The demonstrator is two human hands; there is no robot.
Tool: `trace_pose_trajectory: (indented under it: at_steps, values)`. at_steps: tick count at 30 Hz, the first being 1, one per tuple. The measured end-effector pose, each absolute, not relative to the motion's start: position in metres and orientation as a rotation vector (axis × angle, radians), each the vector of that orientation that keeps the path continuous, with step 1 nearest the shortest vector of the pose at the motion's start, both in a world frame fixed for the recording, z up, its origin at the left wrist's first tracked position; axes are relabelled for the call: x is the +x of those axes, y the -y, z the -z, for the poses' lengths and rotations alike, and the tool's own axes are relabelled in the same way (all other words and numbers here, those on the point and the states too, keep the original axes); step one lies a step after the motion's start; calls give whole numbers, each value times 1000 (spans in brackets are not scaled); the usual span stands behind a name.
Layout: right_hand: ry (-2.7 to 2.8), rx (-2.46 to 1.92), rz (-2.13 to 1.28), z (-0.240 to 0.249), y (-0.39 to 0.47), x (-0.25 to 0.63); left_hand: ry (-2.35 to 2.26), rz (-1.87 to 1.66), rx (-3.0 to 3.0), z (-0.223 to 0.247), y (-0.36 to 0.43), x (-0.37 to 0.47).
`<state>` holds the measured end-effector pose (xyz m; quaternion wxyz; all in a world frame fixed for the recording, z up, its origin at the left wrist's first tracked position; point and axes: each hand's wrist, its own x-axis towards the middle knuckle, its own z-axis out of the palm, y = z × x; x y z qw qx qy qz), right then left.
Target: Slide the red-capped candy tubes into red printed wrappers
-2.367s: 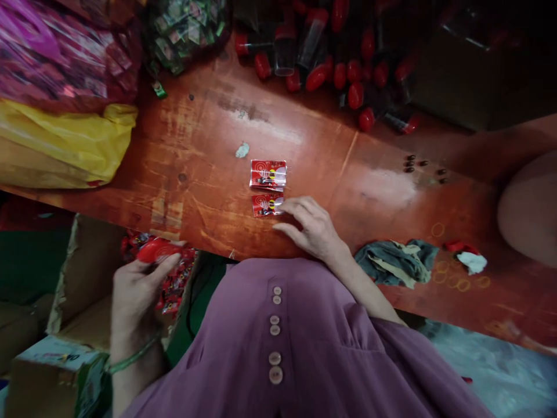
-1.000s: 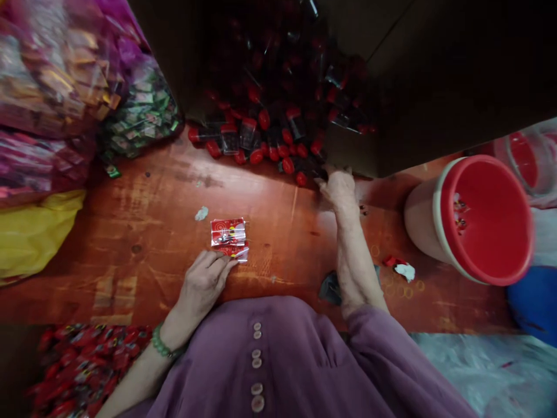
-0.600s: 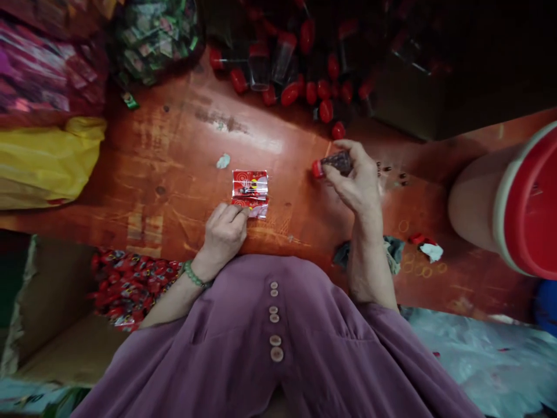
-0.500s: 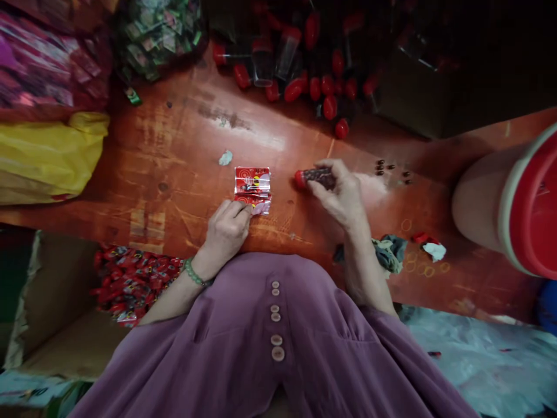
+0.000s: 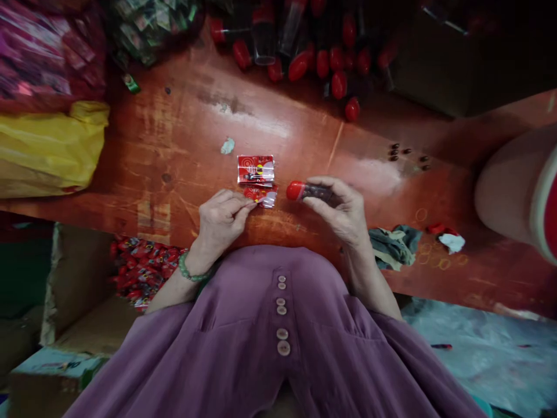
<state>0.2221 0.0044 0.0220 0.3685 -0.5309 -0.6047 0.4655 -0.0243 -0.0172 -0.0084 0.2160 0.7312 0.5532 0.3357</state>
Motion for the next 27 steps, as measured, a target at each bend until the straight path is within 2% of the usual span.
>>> trace_pose_trajectory:
  at_steps: [14,23,27]
  values:
    - [1464,-1173,-1268,-41,15,208,-1363,-1109,1893,-9,20,-14]
    - [2039,-1219,-1005,-51,15,208,-1317,-1004,1890,-13,18,-13]
    - [2325,-1252,-1022,-55,14,207,-1277,-935,2032,-10,20,-13]
